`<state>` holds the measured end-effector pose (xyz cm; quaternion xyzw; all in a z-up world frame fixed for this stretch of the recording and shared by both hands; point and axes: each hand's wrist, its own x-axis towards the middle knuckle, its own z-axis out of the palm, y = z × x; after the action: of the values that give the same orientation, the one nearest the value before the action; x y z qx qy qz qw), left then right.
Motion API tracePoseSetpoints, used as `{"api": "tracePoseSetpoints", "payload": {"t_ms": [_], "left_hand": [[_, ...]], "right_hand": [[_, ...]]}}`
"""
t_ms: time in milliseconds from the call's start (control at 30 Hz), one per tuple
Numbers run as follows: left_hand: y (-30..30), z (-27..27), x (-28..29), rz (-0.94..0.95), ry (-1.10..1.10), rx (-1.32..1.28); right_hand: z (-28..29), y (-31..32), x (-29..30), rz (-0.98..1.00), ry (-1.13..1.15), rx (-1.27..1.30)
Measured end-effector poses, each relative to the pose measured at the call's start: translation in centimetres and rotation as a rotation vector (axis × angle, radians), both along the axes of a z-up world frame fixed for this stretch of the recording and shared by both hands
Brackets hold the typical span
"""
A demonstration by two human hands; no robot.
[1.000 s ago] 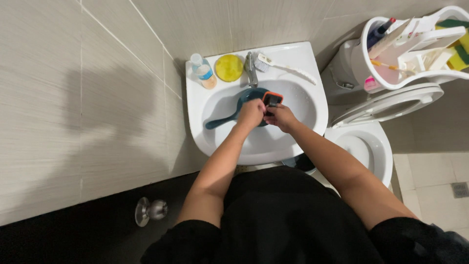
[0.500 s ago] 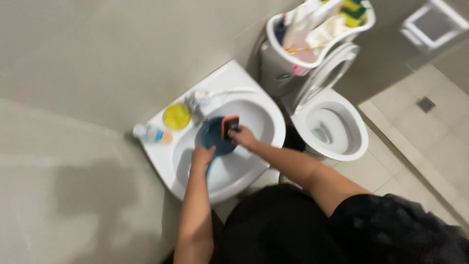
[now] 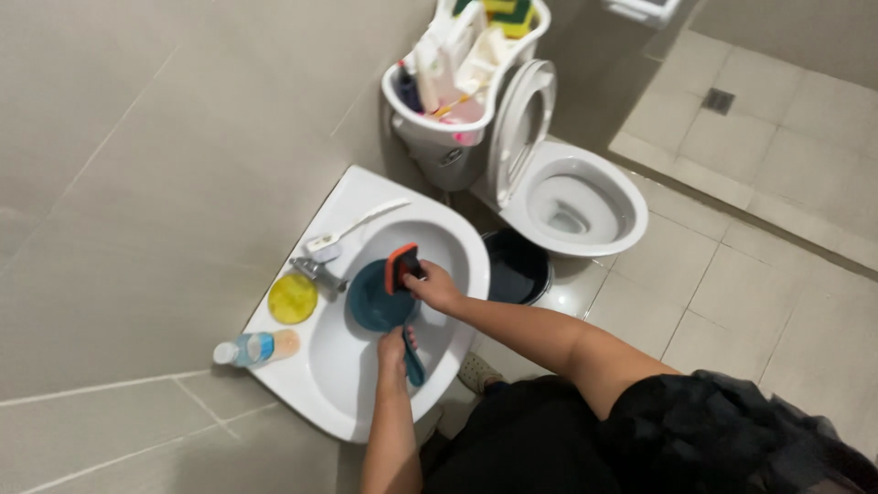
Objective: The person fills a blue plastic scoop with water from a sink faucet and uses a white brush to scrub the scoop. They then pour the water onto the tiled floor and scrub the floor with the brush. The person repeats the process of filling the scoop and scrubbing the floor. Finally, they use a sponge to scrub the sink basin and rinse the sponge under the faucet.
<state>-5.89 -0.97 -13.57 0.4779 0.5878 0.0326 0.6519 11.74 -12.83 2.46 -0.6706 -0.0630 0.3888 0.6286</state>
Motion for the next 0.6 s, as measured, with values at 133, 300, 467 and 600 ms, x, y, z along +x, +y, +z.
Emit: {"api": "tracePoseSetpoints", "payload": {"t_ms": [133, 300, 467, 600], "left_hand": [[-0.3, -0.3, 0.6, -0.094, 0.012, 0.142], [-4.6, 8.4, 4.3, -0.132, 0.076, 0.311], [-13.3, 19.1, 12.5, -0.637, 0.216, 0.702], [-21.0, 21.7, 18.7, -0.330, -0.167, 0.413]], "right_hand": [[1.5, -1.7, 2.3, -0.094, -0.006, 0.102], [3.8, -8.6, 8.4, -0.221, -0.027, 0.298], [3.9, -20.7, 16.8, -0.431, -0.138, 0.210], [4.6, -31.1, 20.4, -0.685, -0.078, 0.278]]}}
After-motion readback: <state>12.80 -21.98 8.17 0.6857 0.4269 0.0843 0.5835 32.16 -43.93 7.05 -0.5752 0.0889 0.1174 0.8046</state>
